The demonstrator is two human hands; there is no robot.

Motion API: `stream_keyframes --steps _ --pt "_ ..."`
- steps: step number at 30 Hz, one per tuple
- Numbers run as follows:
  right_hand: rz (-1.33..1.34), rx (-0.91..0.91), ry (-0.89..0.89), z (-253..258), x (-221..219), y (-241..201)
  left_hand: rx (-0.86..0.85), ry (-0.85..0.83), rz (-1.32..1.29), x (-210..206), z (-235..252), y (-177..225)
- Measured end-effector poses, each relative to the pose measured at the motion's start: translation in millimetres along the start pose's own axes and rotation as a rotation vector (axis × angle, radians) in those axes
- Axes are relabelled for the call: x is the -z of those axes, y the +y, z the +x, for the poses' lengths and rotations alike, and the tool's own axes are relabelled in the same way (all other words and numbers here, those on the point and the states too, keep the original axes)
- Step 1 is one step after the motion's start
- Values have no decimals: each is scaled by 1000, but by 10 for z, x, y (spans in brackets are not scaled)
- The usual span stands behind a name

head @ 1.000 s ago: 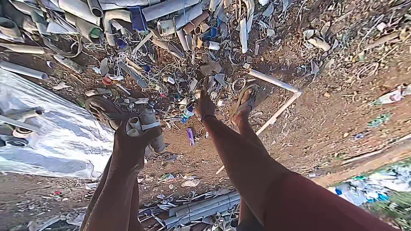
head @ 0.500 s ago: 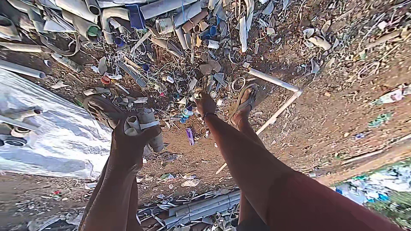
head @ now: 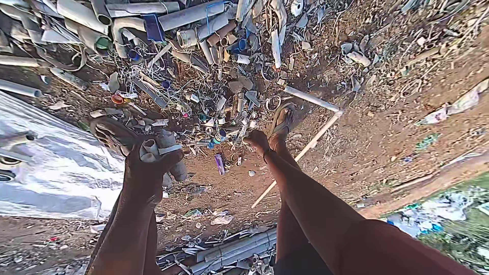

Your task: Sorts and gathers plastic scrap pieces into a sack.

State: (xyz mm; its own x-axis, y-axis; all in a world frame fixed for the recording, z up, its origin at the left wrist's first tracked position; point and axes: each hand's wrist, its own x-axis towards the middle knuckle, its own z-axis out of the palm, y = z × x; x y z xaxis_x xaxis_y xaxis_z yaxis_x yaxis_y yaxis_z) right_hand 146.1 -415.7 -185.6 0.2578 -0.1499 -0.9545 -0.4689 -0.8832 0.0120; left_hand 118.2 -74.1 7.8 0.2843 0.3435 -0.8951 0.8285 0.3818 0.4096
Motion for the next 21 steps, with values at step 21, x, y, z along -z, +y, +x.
stream_keyframes --steps 21 --pt "-234 -96 182 652 161 -1019 18 36 55 -35 -12 24"
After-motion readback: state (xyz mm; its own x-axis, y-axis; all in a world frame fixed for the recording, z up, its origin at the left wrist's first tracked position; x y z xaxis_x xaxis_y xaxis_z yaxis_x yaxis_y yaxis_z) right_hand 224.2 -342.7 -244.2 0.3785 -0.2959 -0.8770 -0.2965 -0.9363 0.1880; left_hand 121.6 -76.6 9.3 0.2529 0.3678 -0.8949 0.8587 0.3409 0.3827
